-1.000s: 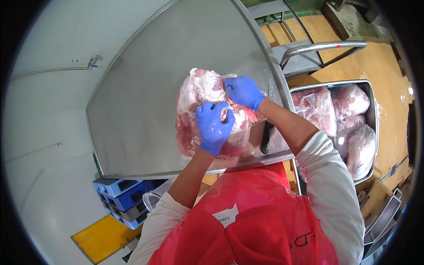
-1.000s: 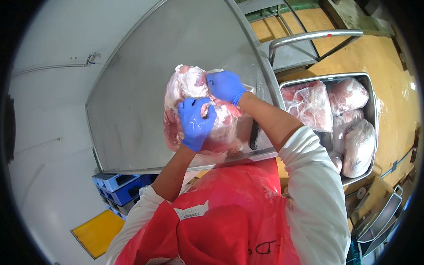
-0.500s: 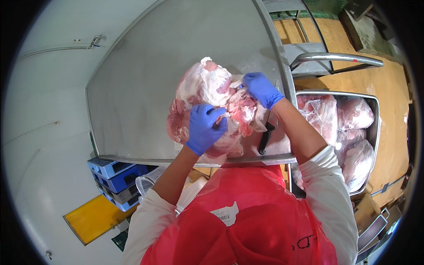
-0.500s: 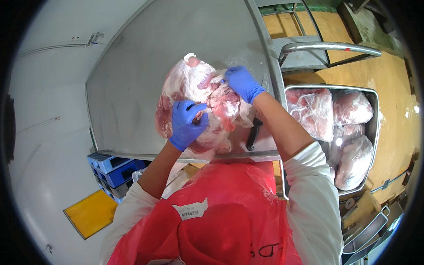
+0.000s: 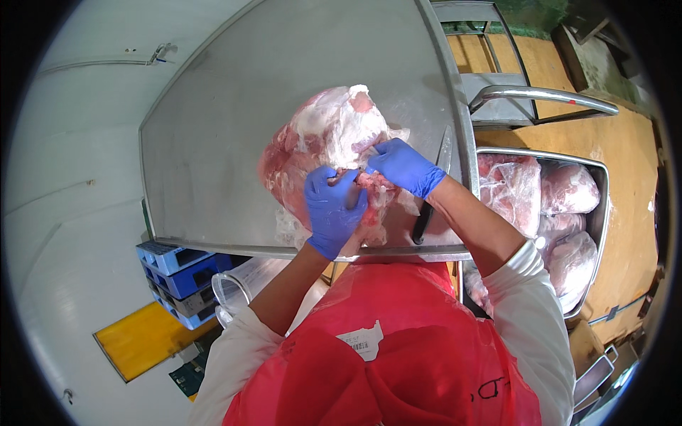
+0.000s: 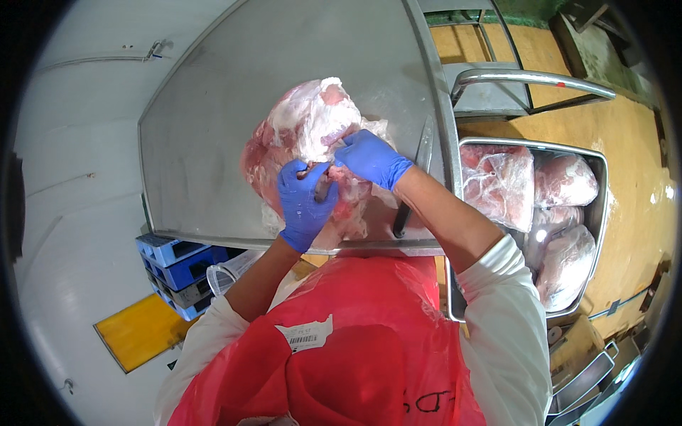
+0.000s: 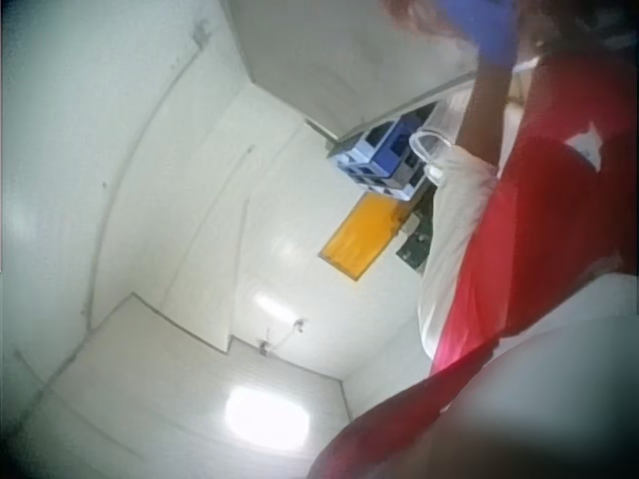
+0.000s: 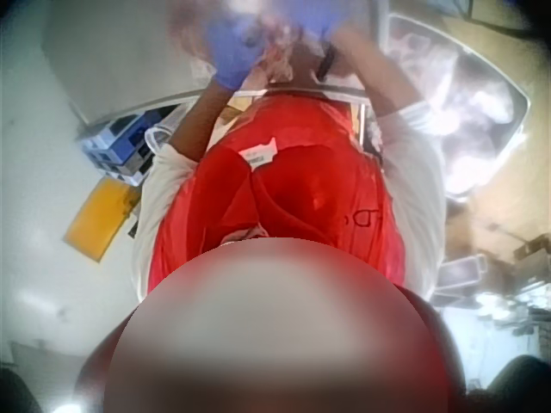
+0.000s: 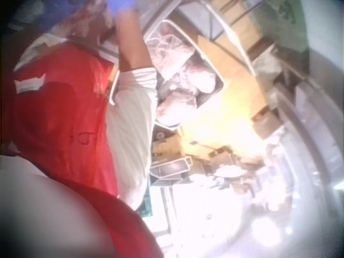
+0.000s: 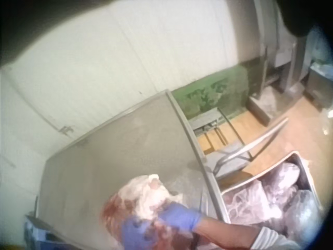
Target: The person unwraps a large piece of raw meat from plastic packaging on a stainless steel table. They then use a knife to trim and cut the meat, removing fat and separating portions.
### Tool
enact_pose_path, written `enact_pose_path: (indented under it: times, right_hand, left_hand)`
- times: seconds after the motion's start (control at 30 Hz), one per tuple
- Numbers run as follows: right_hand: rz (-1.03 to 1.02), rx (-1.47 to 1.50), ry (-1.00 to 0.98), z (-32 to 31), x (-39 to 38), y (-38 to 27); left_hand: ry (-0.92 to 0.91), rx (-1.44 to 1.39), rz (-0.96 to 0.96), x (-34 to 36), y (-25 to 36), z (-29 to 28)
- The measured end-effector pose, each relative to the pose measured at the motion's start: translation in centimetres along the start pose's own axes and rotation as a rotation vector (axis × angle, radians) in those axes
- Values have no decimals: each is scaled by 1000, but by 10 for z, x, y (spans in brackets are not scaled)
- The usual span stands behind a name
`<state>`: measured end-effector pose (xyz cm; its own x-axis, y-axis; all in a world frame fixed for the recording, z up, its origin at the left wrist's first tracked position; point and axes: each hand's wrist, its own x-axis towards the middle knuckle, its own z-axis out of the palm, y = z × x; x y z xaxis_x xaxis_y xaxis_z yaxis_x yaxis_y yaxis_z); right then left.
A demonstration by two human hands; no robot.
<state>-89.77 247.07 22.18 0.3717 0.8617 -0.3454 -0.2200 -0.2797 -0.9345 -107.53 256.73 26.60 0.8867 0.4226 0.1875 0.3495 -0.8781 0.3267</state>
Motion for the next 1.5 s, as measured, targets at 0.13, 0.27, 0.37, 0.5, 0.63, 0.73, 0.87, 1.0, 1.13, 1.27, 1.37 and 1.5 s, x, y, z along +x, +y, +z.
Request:
enact_pose_path:
  times: [0.13,0.27,0.37,0.5,0.63,0.73,0.87,1.0,1.13,1.27,1.37,1.5]
  right_hand:
    - [164,384,-3,-4,5,14]
    - [190,641,57,5,2,13]
    - [132,583,186,17,-7,2]
    - [120,609,250,15,-9,-8]
    - [171,454,249,31,-42,-22]
    - [196,479,283,25,-44,6]
    - [192,393,261,45,-64,-6]
    - [-4,115,269,38,-73,47]
    - [-47,-134,279,59,-88,32]
    - [-178,-312,526,90,-68,30]
    - [-148,-307,659,110,-48,19]
    - [-46,-371,704,120,-26,30]
  left_hand:
    - [73,59,155,-16,-16,10]
    - [43,97,160,-5,-11,10]
    - [51,97,149,0,-17,9]
    - [38,202,172,-6,-32,13]
    - [98,223,186,-9,-38,10]
    - [84,233,206,-14,-44,5]
    - [116,205,205,-19,-53,7]
    - [67,214,205,-24,-53,4]
    - [77,149,225,-28,-60,0]
    - [64,17,243,-25,-70,-4]
    - [23,-102,190,-10,-74,-12]
    - [75,-7,369,35,-80,-38]
